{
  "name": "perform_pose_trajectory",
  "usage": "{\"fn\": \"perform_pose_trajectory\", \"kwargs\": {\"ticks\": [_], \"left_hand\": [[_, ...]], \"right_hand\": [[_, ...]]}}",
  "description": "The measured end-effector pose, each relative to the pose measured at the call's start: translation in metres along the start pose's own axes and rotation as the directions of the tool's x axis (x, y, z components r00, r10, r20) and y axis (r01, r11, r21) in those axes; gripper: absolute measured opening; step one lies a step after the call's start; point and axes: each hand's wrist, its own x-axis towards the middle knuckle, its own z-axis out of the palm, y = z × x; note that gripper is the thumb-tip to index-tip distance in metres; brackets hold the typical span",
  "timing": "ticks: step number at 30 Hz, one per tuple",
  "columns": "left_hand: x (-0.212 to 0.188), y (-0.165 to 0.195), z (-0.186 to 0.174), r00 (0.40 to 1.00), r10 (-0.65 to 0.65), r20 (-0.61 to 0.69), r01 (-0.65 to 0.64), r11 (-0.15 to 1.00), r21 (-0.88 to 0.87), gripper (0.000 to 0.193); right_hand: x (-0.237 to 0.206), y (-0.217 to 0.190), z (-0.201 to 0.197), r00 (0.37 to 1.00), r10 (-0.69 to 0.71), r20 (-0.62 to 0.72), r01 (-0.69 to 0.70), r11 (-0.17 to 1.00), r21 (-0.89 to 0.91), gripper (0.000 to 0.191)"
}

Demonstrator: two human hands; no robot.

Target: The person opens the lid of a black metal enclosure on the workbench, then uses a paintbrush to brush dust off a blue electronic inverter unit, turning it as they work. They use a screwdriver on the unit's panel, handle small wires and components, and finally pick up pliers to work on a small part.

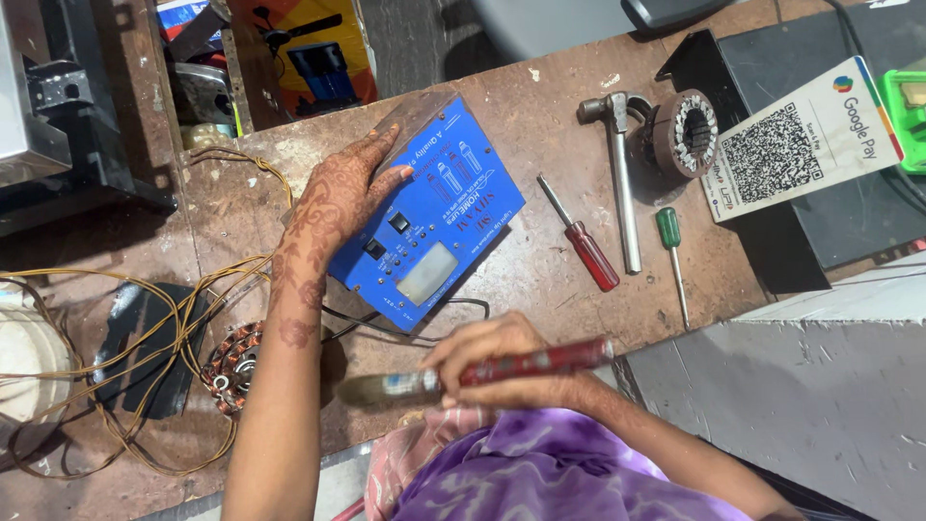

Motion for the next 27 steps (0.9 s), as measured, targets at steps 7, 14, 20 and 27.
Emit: {"fn": "perform_pose_trajectory", "kwargs": {"ticks": [7,14,20,27], "left_hand": [[-0.001,0.0,0.001,1.0,-0.015,-0.001,0.015,1.0,0.005,0.063],[-0.002,0.002,-0.004,1.0,0.0,-0.014,-0.001,1.0,-0.025,0.064],[0.001,-0.003,-0.002,0.999,0.039,-0.025,-0.039,0.999,-0.013,0.064],[0.002,-0.006,-0.001,0.998,0.045,-0.031,-0.046,0.999,-0.007,0.065]], "right_hand": [[0.009,0.046,-0.081,0.65,-0.04,-0.759,-0.234,0.94,-0.25,0.013],[-0.035,0.056,-0.126,0.497,0.19,-0.847,-0.578,0.8,-0.16,0.023],[-0.026,0.072,-0.113,0.43,0.711,-0.556,-0.744,0.628,0.228,0.073],[-0.004,0.096,-0.088,0.565,0.712,-0.417,-0.762,0.644,0.067,0.09]]}}
